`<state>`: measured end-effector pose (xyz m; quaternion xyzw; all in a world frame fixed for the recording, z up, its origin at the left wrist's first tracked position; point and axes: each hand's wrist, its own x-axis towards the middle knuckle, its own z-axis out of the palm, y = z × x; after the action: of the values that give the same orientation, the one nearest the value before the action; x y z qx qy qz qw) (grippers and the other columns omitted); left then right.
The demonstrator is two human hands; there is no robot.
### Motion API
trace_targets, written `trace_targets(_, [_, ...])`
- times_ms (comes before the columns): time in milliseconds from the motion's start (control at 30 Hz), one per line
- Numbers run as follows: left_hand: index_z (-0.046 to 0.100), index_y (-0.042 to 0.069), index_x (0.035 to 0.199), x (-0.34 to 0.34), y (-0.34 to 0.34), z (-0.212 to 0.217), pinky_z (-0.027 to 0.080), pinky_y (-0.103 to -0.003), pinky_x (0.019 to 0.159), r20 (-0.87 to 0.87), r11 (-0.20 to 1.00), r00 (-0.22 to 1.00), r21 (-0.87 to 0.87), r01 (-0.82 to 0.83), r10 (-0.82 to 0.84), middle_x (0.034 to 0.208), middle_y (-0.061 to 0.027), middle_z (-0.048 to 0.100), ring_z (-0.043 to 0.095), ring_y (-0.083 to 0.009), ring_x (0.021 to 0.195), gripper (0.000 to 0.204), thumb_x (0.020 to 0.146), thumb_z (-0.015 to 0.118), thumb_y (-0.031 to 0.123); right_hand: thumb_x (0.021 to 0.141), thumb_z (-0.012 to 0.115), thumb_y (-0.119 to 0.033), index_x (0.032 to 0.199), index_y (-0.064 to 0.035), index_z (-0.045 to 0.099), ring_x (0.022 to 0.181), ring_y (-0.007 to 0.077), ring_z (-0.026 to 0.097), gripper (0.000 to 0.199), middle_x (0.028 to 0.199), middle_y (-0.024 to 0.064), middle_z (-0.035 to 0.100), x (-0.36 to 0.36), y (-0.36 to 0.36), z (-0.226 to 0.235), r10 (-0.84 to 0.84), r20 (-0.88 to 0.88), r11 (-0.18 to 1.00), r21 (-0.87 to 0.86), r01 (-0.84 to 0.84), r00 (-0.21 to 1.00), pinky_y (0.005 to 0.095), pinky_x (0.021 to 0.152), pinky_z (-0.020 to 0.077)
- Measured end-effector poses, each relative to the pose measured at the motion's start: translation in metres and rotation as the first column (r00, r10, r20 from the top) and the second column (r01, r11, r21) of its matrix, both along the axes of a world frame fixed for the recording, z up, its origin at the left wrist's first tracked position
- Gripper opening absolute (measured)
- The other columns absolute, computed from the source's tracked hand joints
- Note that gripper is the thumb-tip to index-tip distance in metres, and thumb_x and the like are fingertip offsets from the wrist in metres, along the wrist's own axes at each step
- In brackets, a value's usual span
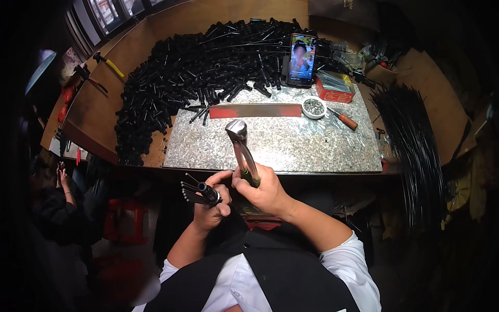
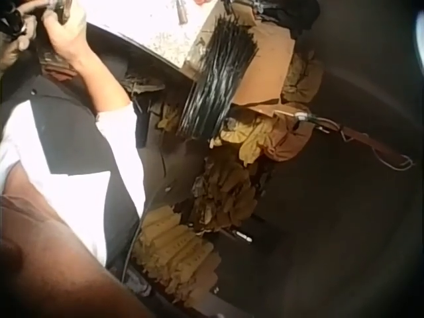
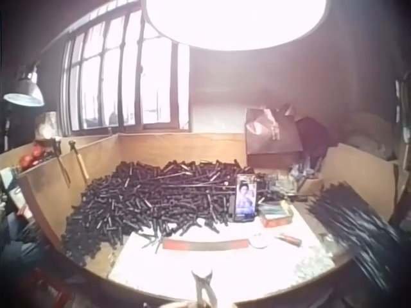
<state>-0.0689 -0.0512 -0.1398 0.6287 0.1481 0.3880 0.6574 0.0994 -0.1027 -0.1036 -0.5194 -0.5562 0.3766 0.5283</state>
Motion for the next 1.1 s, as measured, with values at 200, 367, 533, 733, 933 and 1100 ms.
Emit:
trace_targets(200, [0.039,-0.008,0.129,0.003,0.005,-0.013,0.043,-0.024,0.078,0.082,0.999,0.996,-0.02,-0.036,0.038,0.07,0.0042,0.053,0.05,-0.0043,0.071,0.089,0.067,0.079,0.04,0.085,0.058,-0.006,0.089,-0.0022,0.056,0.08,0.0129,0.054,0.006,0.087,0.0042,0.057,-0.017,0.001,0.002,0.168,-0.172,0.982,0.115,-0.15,0.971,0.0277,0.076,0.0437])
trace_targets(367, [0.035,-0.006,0.133,0.002,0.004,-0.012,0.045,-0.025,0.083,0.108,0.994,0.99,-0.078,-0.08,0.089,0.091,-0.002,0.065,0.058,-0.0075,0.086,0.095,0.065,0.078,0.045,0.083,0.064,-0.005,0.091,-0.0019,0.059,0.09,0.0157,0.055,0.01,0.091,0.0059,0.058,-0.023,0.001,0.006,0.159,-0.072,0.97,0.198,-0.142,0.985,0.0299,0.082,0.0425])
trace_targets(533, [0.036,-0.006,0.132,0.002,0.003,-0.012,0.045,-0.024,0.082,0.09,0.991,0.993,-0.115,-0.07,0.081,0.089,-0.0007,0.064,0.058,-0.0073,0.085,0.095,0.065,0.078,0.046,0.085,0.063,-0.01,0.093,-0.0013,0.063,0.093,0.0178,0.057,0.012,0.1,0.0096,0.06,-0.022,0.001,-0.003,0.168,-0.108,0.967,0.211,-0.142,0.98,0.0317,0.084,0.043])
trace_targets(733, [0.038,-0.007,0.13,0.002,0.007,-0.021,0.044,-0.023,0.079,0.103,0.993,0.988,-0.051,-0.109,0.114,0.085,0.0014,0.062,0.056,-0.0047,0.081,0.094,0.064,0.078,0.046,0.085,0.065,-0.008,0.088,-0.0016,0.061,0.085,0.0133,0.054,0.008,0.092,0.0051,0.055,-0.027,-0.003,0.0,0.11,-0.175,0.987,0.132,-0.087,0.978,0.0281,0.078,0.0427])
trace_targets(933, [0.038,-0.007,0.129,0.001,0.004,-0.011,0.043,-0.022,0.078,0.078,0.994,0.992,-0.057,-0.095,0.1,0.08,0.0019,0.06,0.054,-0.0041,0.076,0.093,0.064,0.078,0.046,0.086,0.063,-0.009,0.087,-0.0016,0.06,0.085,0.013,0.054,0.008,0.092,0.0049,0.056,-0.026,-0.002,-0.006,0.112,-0.197,0.993,0.055,-0.103,0.974,0.0274,0.077,0.0427])
trace_targets(1100, [0.039,-0.007,0.129,0.002,0.006,-0.015,0.044,-0.022,0.076,0.073,0.993,0.991,-0.052,-0.106,0.11,0.075,0.0024,0.059,0.054,-0.0045,0.073,0.093,0.064,0.077,0.047,0.085,0.064,-0.009,0.087,-0.0017,0.06,0.085,0.013,0.054,0.008,0.092,0.0047,0.056,-0.027,-0.003,-0.002,0.131,-0.231,0.991,0.059,-0.12,0.964,0.0276,0.078,0.0428])
